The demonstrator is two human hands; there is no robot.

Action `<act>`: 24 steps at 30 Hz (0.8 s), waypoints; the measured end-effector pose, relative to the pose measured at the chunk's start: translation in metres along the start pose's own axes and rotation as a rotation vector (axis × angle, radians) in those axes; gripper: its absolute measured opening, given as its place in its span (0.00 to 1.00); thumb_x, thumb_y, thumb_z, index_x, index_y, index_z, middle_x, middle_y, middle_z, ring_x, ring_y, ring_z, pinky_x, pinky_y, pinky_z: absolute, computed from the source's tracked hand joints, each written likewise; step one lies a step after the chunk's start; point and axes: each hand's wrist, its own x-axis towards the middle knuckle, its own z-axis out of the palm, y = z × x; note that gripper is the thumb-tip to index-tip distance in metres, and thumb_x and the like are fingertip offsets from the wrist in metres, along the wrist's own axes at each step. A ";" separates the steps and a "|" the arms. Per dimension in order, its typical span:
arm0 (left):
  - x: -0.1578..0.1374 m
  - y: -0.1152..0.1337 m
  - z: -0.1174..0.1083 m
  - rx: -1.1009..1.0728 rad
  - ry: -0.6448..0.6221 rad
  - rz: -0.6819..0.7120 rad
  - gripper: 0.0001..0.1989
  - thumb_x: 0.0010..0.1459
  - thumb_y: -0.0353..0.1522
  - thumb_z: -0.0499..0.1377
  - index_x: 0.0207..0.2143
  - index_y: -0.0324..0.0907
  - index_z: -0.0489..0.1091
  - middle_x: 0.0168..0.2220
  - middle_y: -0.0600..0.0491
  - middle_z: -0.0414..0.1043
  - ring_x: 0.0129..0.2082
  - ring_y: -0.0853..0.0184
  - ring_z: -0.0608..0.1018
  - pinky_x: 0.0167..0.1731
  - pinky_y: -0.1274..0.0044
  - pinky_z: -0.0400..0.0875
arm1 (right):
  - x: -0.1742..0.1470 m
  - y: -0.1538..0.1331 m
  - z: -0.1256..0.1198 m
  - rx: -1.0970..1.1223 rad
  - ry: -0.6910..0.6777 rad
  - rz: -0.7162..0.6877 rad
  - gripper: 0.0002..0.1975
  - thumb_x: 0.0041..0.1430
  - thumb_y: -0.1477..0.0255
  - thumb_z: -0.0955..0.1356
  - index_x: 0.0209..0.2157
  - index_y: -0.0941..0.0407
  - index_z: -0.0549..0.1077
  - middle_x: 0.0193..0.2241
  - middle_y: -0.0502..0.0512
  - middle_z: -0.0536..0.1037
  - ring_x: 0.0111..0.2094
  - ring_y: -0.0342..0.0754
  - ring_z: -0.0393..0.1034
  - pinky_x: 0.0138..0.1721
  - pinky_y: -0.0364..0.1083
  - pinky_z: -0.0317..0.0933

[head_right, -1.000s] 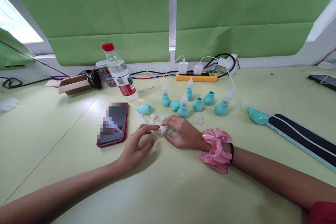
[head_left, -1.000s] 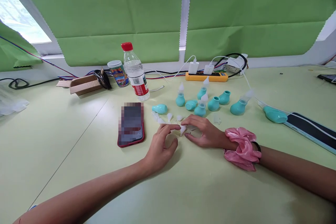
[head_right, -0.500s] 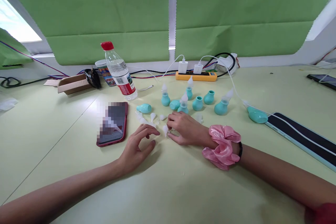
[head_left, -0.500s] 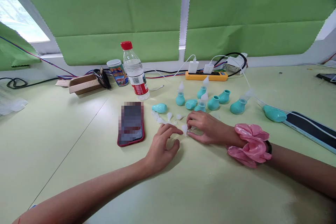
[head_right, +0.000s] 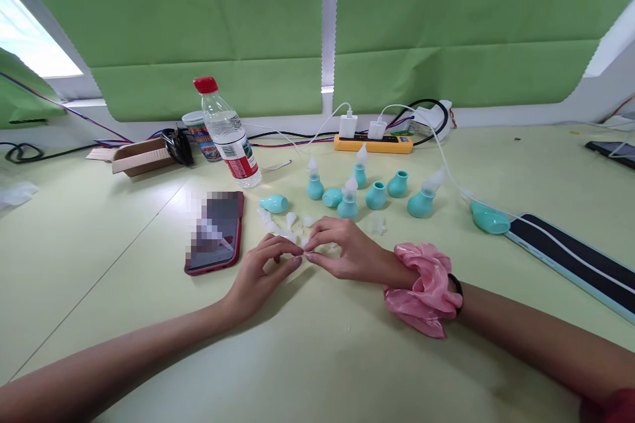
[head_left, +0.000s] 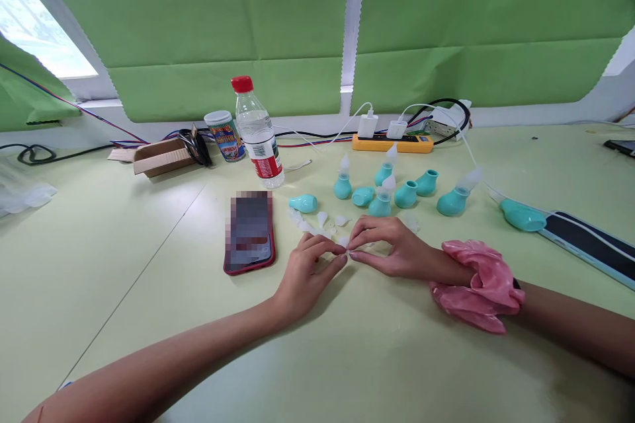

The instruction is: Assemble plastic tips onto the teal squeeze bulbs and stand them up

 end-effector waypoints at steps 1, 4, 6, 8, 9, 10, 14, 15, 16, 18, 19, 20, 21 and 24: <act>0.000 -0.001 0.000 -0.013 0.000 -0.006 0.07 0.54 0.33 0.54 0.32 0.41 0.71 0.31 0.50 0.70 0.35 0.65 0.67 0.34 0.74 0.63 | 0.000 0.000 0.001 0.016 0.029 -0.002 0.05 0.52 0.74 0.66 0.32 0.55 0.73 0.28 0.53 0.71 0.30 0.43 0.66 0.31 0.43 0.62; 0.001 -0.004 0.000 -0.061 -0.020 -0.004 0.09 0.56 0.33 0.53 0.33 0.41 0.72 0.31 0.50 0.70 0.35 0.65 0.67 0.35 0.74 0.63 | -0.001 0.001 0.004 0.052 0.057 -0.038 0.07 0.52 0.75 0.65 0.33 0.53 0.74 0.27 0.52 0.70 0.30 0.42 0.66 0.29 0.43 0.62; 0.001 -0.005 0.000 -0.085 -0.041 0.003 0.10 0.56 0.34 0.52 0.34 0.41 0.72 0.31 0.50 0.70 0.34 0.65 0.67 0.35 0.74 0.63 | -0.002 0.002 0.004 0.076 0.045 -0.070 0.08 0.53 0.75 0.65 0.35 0.52 0.73 0.27 0.51 0.70 0.30 0.42 0.65 0.29 0.42 0.62; 0.001 -0.006 0.000 -0.107 -0.050 0.008 0.11 0.56 0.34 0.52 0.35 0.40 0.72 0.31 0.49 0.70 0.34 0.65 0.68 0.34 0.74 0.63 | -0.002 0.002 0.005 0.093 0.043 -0.083 0.10 0.53 0.75 0.65 0.37 0.51 0.73 0.27 0.51 0.70 0.30 0.42 0.65 0.29 0.42 0.61; 0.002 -0.006 0.000 -0.118 -0.048 0.006 0.11 0.56 0.34 0.52 0.35 0.40 0.72 0.31 0.49 0.70 0.34 0.65 0.68 0.34 0.74 0.63 | -0.002 0.002 0.005 0.095 0.045 -0.085 0.10 0.53 0.75 0.65 0.37 0.51 0.73 0.27 0.51 0.70 0.30 0.42 0.65 0.29 0.42 0.61; 0.002 -0.006 0.001 -0.129 -0.043 0.003 0.11 0.56 0.34 0.53 0.35 0.40 0.72 0.31 0.49 0.70 0.33 0.65 0.68 0.33 0.74 0.63 | -0.002 0.001 0.005 0.094 0.044 -0.084 0.10 0.54 0.75 0.65 0.37 0.51 0.73 0.27 0.51 0.70 0.31 0.42 0.65 0.30 0.42 0.62; 0.002 -0.008 0.002 -0.130 0.016 -0.033 0.09 0.53 0.34 0.55 0.32 0.39 0.73 0.28 0.50 0.70 0.31 0.66 0.68 0.30 0.76 0.63 | -0.001 -0.001 0.000 0.010 0.045 -0.062 0.09 0.52 0.75 0.66 0.37 0.54 0.73 0.29 0.52 0.71 0.31 0.42 0.66 0.31 0.41 0.62; 0.002 -0.008 0.003 -0.121 0.034 -0.045 0.09 0.53 0.34 0.56 0.32 0.39 0.73 0.28 0.50 0.70 0.31 0.67 0.67 0.29 0.77 0.62 | -0.001 -0.002 -0.002 -0.053 0.052 -0.046 0.09 0.51 0.74 0.66 0.37 0.55 0.73 0.29 0.53 0.72 0.31 0.42 0.66 0.31 0.41 0.62; 0.002 -0.008 0.003 -0.109 0.049 -0.058 0.08 0.52 0.33 0.56 0.31 0.39 0.73 0.27 0.50 0.70 0.30 0.67 0.67 0.28 0.77 0.62 | -0.001 -0.003 -0.006 -0.140 0.048 -0.020 0.09 0.51 0.74 0.66 0.36 0.56 0.73 0.29 0.53 0.72 0.31 0.43 0.67 0.30 0.42 0.61; 0.001 -0.008 0.004 -0.083 0.060 -0.071 0.08 0.52 0.33 0.56 0.31 0.39 0.73 0.26 0.51 0.70 0.29 0.68 0.66 0.26 0.78 0.60 | -0.001 -0.005 -0.012 -0.376 -0.012 0.074 0.09 0.51 0.73 0.65 0.35 0.57 0.73 0.26 0.53 0.73 0.28 0.44 0.67 0.27 0.43 0.59; 0.001 -0.008 0.004 -0.069 0.058 -0.070 0.08 0.52 0.33 0.56 0.31 0.39 0.73 0.26 0.51 0.70 0.29 0.68 0.66 0.26 0.78 0.60 | -0.001 -0.006 -0.015 -0.509 -0.067 0.141 0.09 0.51 0.72 0.64 0.35 0.58 0.73 0.24 0.54 0.73 0.26 0.46 0.67 0.25 0.43 0.57; 0.000 -0.007 0.004 -0.055 0.052 -0.066 0.07 0.52 0.33 0.56 0.30 0.40 0.73 0.26 0.51 0.70 0.29 0.68 0.65 0.26 0.79 0.59 | -0.001 -0.006 -0.018 -0.637 -0.132 0.212 0.11 0.52 0.69 0.64 0.35 0.58 0.73 0.23 0.54 0.73 0.25 0.48 0.67 0.23 0.43 0.55; 0.000 -0.007 0.004 -0.042 0.047 -0.060 0.07 0.52 0.33 0.56 0.30 0.40 0.73 0.27 0.52 0.71 0.29 0.68 0.65 0.26 0.79 0.59 | -0.002 -0.006 -0.019 -0.749 -0.197 0.281 0.13 0.52 0.66 0.64 0.36 0.59 0.72 0.21 0.55 0.72 0.24 0.50 0.67 0.21 0.44 0.53; 0.000 -0.006 0.003 -0.010 0.045 -0.047 0.07 0.52 0.33 0.56 0.30 0.41 0.73 0.27 0.52 0.72 0.30 0.68 0.65 0.26 0.79 0.59 | -0.004 -0.002 -0.018 -0.917 -0.326 0.406 0.19 0.52 0.59 0.61 0.32 0.61 0.72 0.21 0.58 0.72 0.23 0.54 0.68 0.19 0.44 0.50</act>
